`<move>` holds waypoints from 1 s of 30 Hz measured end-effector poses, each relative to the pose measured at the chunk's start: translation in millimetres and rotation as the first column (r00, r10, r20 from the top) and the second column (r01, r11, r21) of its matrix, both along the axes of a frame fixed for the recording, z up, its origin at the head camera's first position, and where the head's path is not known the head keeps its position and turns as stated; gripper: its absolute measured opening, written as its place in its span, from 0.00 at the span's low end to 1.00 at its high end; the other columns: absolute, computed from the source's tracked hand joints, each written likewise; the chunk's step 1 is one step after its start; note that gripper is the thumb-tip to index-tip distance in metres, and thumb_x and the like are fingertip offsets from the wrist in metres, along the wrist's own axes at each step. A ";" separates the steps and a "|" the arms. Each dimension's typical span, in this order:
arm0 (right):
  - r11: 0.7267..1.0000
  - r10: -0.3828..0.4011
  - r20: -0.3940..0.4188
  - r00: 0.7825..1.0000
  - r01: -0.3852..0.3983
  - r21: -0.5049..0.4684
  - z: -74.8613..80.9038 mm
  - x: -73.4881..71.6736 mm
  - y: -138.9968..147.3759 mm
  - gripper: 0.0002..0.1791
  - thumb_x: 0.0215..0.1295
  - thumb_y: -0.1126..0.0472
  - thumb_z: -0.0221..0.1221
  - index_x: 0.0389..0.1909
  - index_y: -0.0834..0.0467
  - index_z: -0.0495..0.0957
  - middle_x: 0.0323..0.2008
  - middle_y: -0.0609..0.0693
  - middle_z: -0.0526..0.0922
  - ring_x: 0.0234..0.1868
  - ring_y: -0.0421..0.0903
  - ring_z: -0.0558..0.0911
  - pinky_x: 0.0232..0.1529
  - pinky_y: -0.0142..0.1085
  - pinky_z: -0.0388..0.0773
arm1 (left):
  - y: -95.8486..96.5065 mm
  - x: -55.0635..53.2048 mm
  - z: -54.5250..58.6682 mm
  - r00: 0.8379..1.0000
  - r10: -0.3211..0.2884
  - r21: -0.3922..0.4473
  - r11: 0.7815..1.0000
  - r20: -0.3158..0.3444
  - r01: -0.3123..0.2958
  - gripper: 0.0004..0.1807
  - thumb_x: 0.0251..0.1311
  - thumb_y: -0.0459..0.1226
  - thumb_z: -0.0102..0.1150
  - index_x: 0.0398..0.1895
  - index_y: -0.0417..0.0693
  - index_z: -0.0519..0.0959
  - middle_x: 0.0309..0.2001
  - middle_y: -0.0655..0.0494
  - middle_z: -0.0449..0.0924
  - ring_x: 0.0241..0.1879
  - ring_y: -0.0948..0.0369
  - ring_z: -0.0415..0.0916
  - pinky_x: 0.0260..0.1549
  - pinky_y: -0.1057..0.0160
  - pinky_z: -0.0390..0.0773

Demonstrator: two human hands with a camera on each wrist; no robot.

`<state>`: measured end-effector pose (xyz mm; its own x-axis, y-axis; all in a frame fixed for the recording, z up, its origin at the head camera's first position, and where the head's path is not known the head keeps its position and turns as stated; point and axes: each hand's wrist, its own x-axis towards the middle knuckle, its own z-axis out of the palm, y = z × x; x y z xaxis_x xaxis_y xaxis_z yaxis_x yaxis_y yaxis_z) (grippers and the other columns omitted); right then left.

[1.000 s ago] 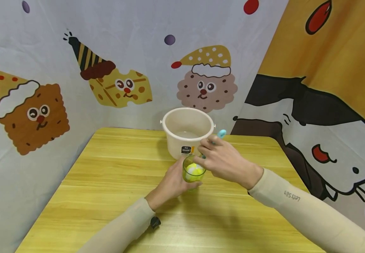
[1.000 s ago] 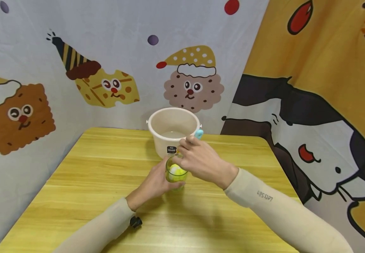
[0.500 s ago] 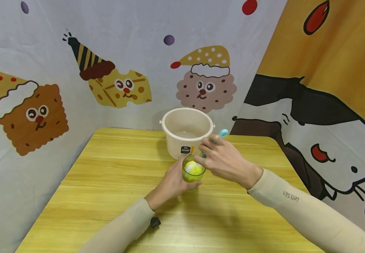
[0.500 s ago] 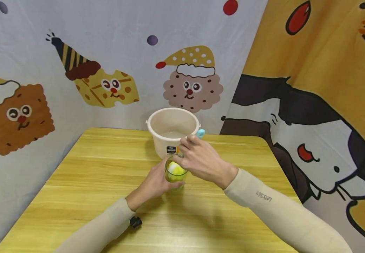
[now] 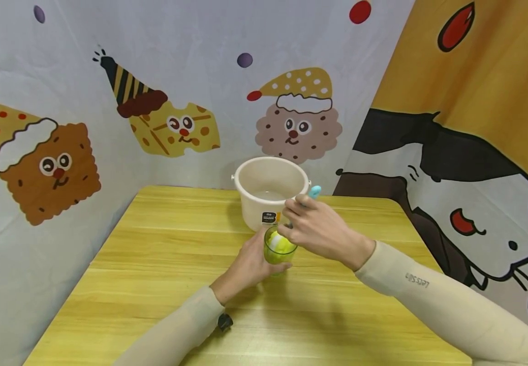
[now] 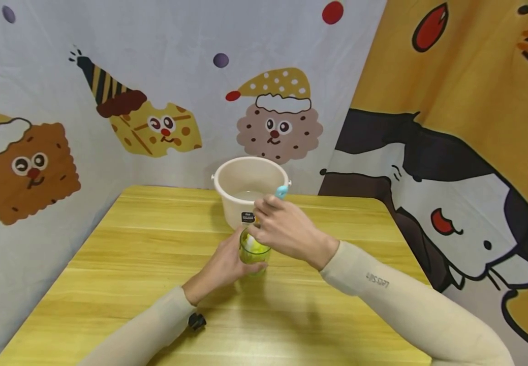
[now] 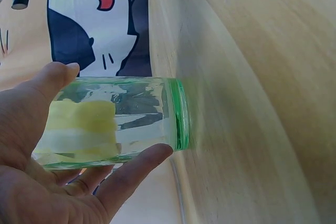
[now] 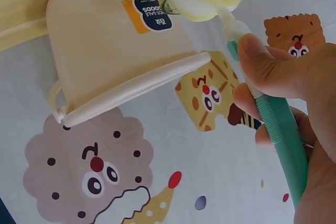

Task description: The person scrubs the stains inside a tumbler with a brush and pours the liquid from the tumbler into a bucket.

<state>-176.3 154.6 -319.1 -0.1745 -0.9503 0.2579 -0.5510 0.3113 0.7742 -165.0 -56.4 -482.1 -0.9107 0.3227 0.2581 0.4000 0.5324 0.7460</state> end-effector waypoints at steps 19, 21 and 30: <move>0.995 -0.056 0.055 0.997 0.051 0.081 1.3 -0.4 -6.2 0.11 0.63 0.51 0.83 0.43 0.40 0.92 0.42 0.45 0.96 0.52 0.48 0.82 0.63 0.41 0.75 | 0.3 -0.6 0.3 1.000 -0.013 -0.009 1.000 -0.027 0.013 0.57 0.60 0.50 0.91 0.86 0.46 0.67 0.70 0.51 0.84 0.67 0.49 0.87 0.71 0.43 0.89; 0.995 -0.061 0.067 0.996 0.055 0.078 1.5 -1.1 -6.5 0.12 0.62 0.51 0.83 0.43 0.40 0.92 0.43 0.45 0.96 0.52 0.48 0.83 0.63 0.41 0.76 | 0.1 -0.5 0.4 1.000 -0.012 -0.004 1.000 -0.023 0.011 0.57 0.60 0.50 0.92 0.87 0.47 0.67 0.71 0.51 0.84 0.67 0.49 0.87 0.71 0.42 0.89; 0.995 -0.091 0.172 0.981 0.082 0.057 3.2 -4.9 -7.6 0.17 0.53 0.60 0.86 0.42 0.42 0.93 0.41 0.46 0.96 0.51 0.49 0.85 0.60 0.44 0.78 | -0.3 -0.1 0.3 1.000 -0.015 0.012 1.000 -0.014 0.015 0.55 0.60 0.51 0.91 0.85 0.49 0.68 0.71 0.51 0.83 0.68 0.49 0.87 0.71 0.42 0.89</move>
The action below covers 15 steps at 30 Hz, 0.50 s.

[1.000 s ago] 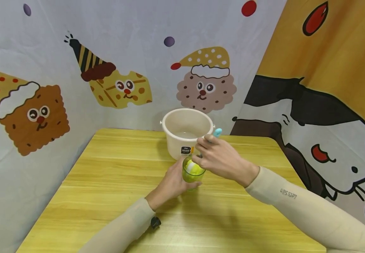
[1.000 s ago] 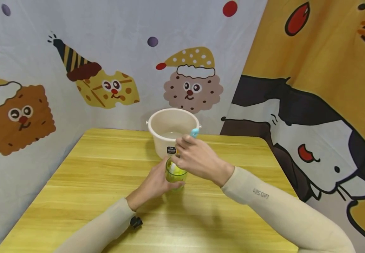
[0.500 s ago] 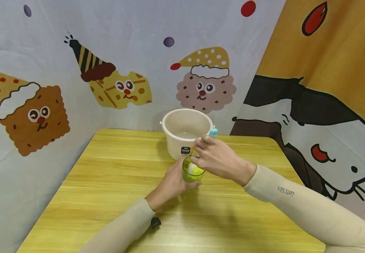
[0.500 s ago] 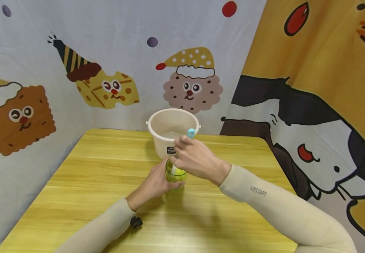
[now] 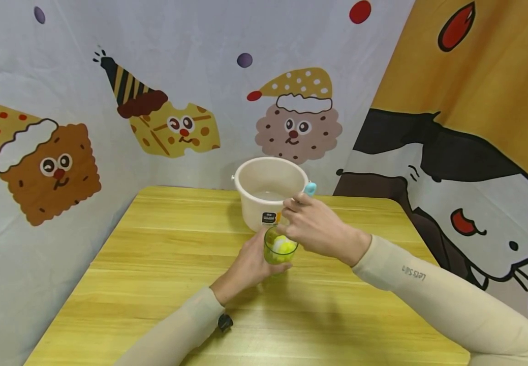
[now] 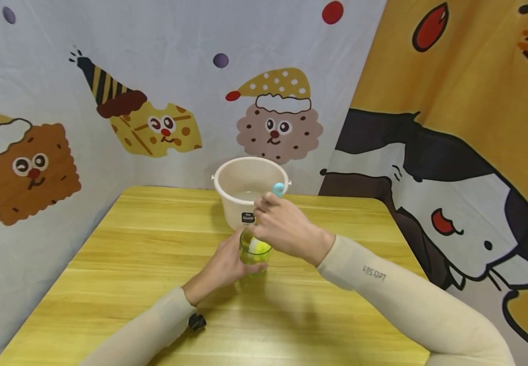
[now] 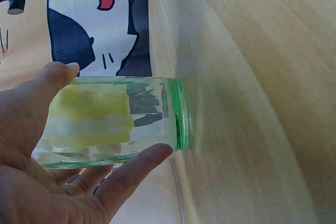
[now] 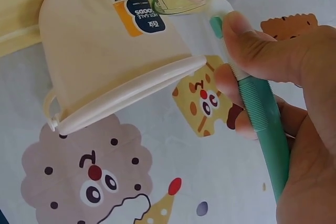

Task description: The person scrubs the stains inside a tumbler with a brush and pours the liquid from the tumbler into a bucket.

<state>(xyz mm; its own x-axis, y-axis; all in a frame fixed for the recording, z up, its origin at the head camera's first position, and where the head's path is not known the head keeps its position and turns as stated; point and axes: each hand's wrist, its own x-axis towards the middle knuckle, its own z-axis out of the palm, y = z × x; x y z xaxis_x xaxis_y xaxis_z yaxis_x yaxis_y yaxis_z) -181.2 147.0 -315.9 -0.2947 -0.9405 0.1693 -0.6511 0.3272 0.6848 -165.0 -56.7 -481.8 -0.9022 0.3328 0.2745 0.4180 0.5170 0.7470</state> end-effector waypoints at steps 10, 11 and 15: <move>0.999 -0.001 0.091 0.996 0.005 -0.052 0.4 -1.8 3.6 0.18 0.51 0.63 0.85 0.39 0.43 0.91 0.36 0.45 0.92 0.49 0.50 0.84 0.60 0.46 0.79 | 0.4 0.5 0.0 1.000 0.004 0.007 1.000 0.015 -0.004 0.54 0.61 0.52 0.91 0.85 0.50 0.69 0.69 0.52 0.84 0.66 0.51 0.87 0.68 0.44 0.90; 0.998 0.000 0.093 0.996 0.005 -0.056 0.2 -1.8 4.0 0.17 0.52 0.62 0.85 0.39 0.43 0.91 0.36 0.45 0.92 0.49 0.49 0.84 0.61 0.46 0.79 | 0.3 0.5 0.0 1.000 0.005 0.010 1.000 0.018 -0.006 0.54 0.61 0.52 0.91 0.85 0.50 0.69 0.69 0.52 0.84 0.66 0.51 0.87 0.68 0.44 0.90; 0.997 0.007 0.097 0.995 0.000 -0.074 -1.3 -2.3 5.9 0.14 0.57 0.55 0.85 0.39 0.44 0.89 0.35 0.44 0.91 0.48 0.50 0.83 0.60 0.46 0.79 | 0.0 0.4 0.1 0.999 0.012 0.017 1.000 0.034 -0.012 0.54 0.60 0.52 0.91 0.84 0.50 0.69 0.68 0.53 0.85 0.64 0.52 0.88 0.66 0.45 0.91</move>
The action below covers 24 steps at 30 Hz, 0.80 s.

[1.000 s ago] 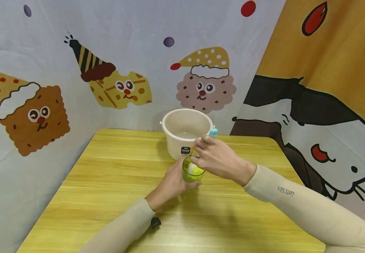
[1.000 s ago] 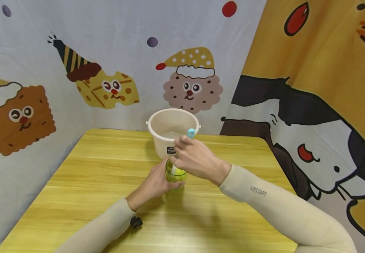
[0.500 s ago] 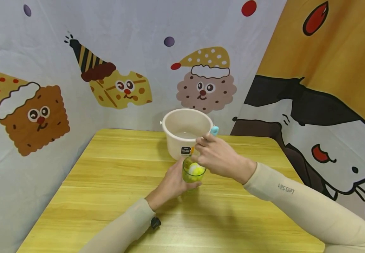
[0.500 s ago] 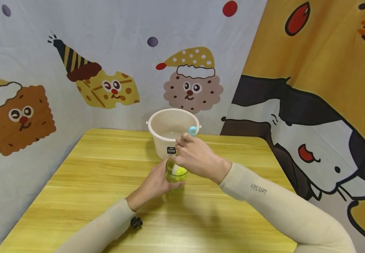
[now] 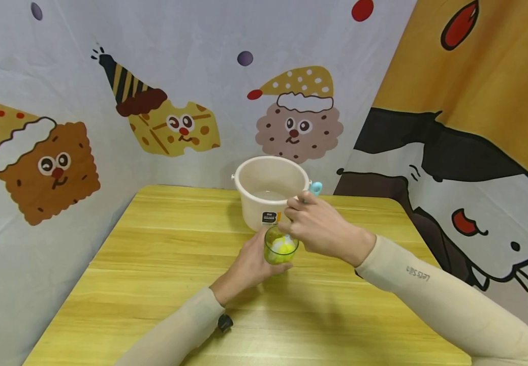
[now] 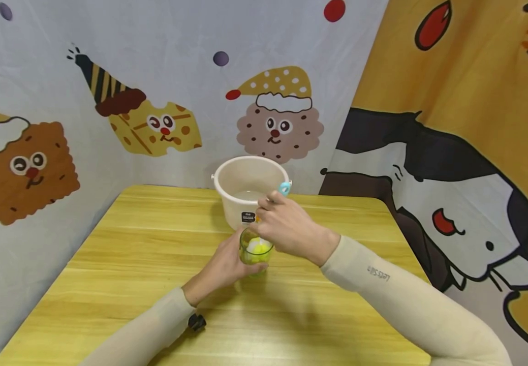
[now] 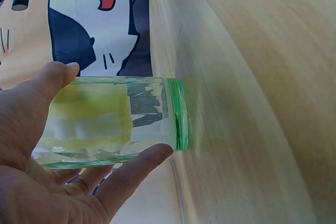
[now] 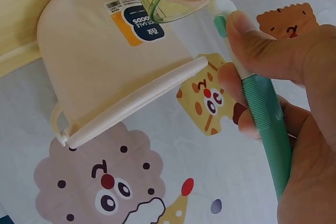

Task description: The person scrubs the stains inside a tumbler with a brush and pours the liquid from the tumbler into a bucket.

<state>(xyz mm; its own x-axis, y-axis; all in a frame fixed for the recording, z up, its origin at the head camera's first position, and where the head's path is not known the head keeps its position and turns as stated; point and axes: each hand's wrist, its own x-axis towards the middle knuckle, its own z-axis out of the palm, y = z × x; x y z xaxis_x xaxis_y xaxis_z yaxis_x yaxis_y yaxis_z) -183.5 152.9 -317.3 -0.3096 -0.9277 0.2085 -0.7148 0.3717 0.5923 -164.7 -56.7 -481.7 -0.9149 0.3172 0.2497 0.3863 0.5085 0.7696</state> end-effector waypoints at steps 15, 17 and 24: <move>0.999 0.029 -0.016 0.999 -0.029 -0.035 -3.6 3.9 3.8 0.17 0.52 0.69 0.78 0.38 0.46 0.88 0.34 0.44 0.90 0.46 0.49 0.83 0.59 0.44 0.79 | 0.3 0.8 1.7 1.000 -0.004 -0.006 1.000 0.015 0.004 0.53 0.61 0.52 0.90 0.84 0.50 0.68 0.67 0.54 0.84 0.63 0.54 0.87 0.65 0.46 0.90; 0.999 0.030 -0.021 0.999 -0.031 -0.039 -4.5 4.7 4.5 0.18 0.52 0.69 0.78 0.38 0.45 0.89 0.34 0.44 0.90 0.46 0.49 0.83 0.59 0.44 0.79 | 0.2 0.9 1.5 1.000 -0.007 -0.008 1.000 0.014 0.007 0.53 0.62 0.52 0.90 0.84 0.51 0.68 0.67 0.54 0.84 0.63 0.54 0.87 0.64 0.47 0.91; 0.997 0.053 -0.053 0.997 -0.055 -0.054 -7.9 7.8 5.7 0.18 0.52 0.68 0.79 0.39 0.45 0.88 0.36 0.44 0.92 0.48 0.49 0.83 0.60 0.44 0.75 | -0.1 1.0 1.1 1.000 -0.014 -0.020 1.000 -0.004 0.014 0.54 0.63 0.52 0.89 0.85 0.51 0.67 0.69 0.54 0.83 0.65 0.54 0.87 0.66 0.46 0.90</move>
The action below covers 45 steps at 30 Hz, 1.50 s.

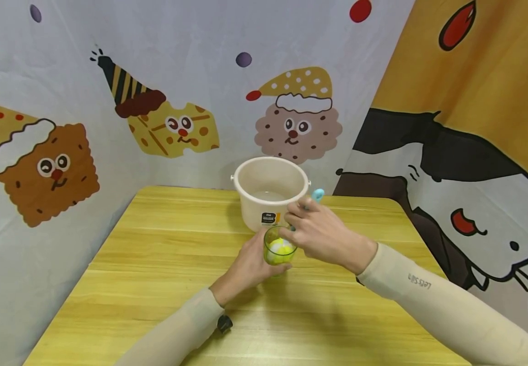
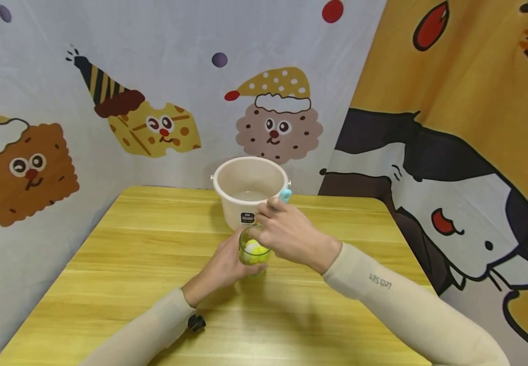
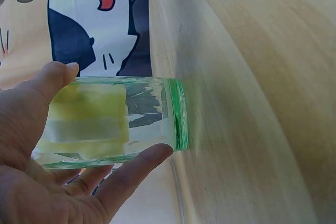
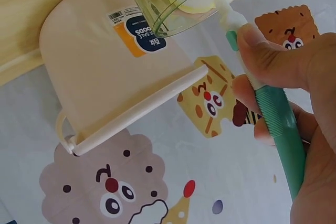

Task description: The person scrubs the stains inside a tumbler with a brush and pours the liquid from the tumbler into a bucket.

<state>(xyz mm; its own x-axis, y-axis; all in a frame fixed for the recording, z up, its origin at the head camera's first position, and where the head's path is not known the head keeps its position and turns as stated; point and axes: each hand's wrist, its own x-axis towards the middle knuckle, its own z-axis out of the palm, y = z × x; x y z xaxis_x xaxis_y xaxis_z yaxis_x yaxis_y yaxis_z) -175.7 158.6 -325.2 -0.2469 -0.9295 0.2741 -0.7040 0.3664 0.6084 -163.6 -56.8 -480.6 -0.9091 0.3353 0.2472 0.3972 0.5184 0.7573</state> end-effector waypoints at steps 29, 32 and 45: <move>0.997 0.071 -0.108 0.992 -0.073 -0.017 -7.4 2.6 6.3 0.15 0.56 0.66 0.78 0.37 0.47 0.84 0.37 0.45 0.91 0.49 0.49 0.83 0.62 0.43 0.78 | 2.4 1.9 0.5 1.000 0.008 -0.010 1.000 -0.023 -0.008 0.53 0.62 0.52 0.90 0.84 0.50 0.69 0.68 0.55 0.83 0.63 0.56 0.87 0.64 0.47 0.90; 0.997 0.073 -0.114 0.991 -0.076 -0.020 -7.8 2.3 7.0 0.15 0.56 0.65 0.78 0.37 0.47 0.84 0.38 0.45 0.91 0.49 0.49 0.83 0.62 0.42 0.78 | 2.7 1.4 0.3 1.000 0.008 -0.009 1.000 -0.027 -0.008 0.53 0.62 0.52 0.90 0.84 0.50 0.69 0.68 0.55 0.84 0.62 0.56 0.87 0.64 0.47 0.90; 0.997 0.057 -0.113 0.992 -0.063 -0.049 -5.8 2.5 8.8 0.14 0.57 0.66 0.80 0.36 0.48 0.85 0.37 0.46 0.92 0.48 0.49 0.85 0.59 0.42 0.77 | 3.4 2.2 0.7 1.000 0.017 0.002 1.000 -0.012 -0.017 0.53 0.62 0.51 0.90 0.85 0.52 0.69 0.67 0.56 0.84 0.62 0.57 0.87 0.62 0.49 0.91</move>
<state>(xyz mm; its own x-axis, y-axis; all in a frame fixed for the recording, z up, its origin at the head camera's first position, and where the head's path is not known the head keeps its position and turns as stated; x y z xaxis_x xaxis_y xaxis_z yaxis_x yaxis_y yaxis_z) -173.2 167.4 -331.0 -0.1563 -0.9252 0.3457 -0.6549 0.3591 0.6650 -161.4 -53.4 -479.9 -0.9115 0.3197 0.2589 0.3977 0.5238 0.7533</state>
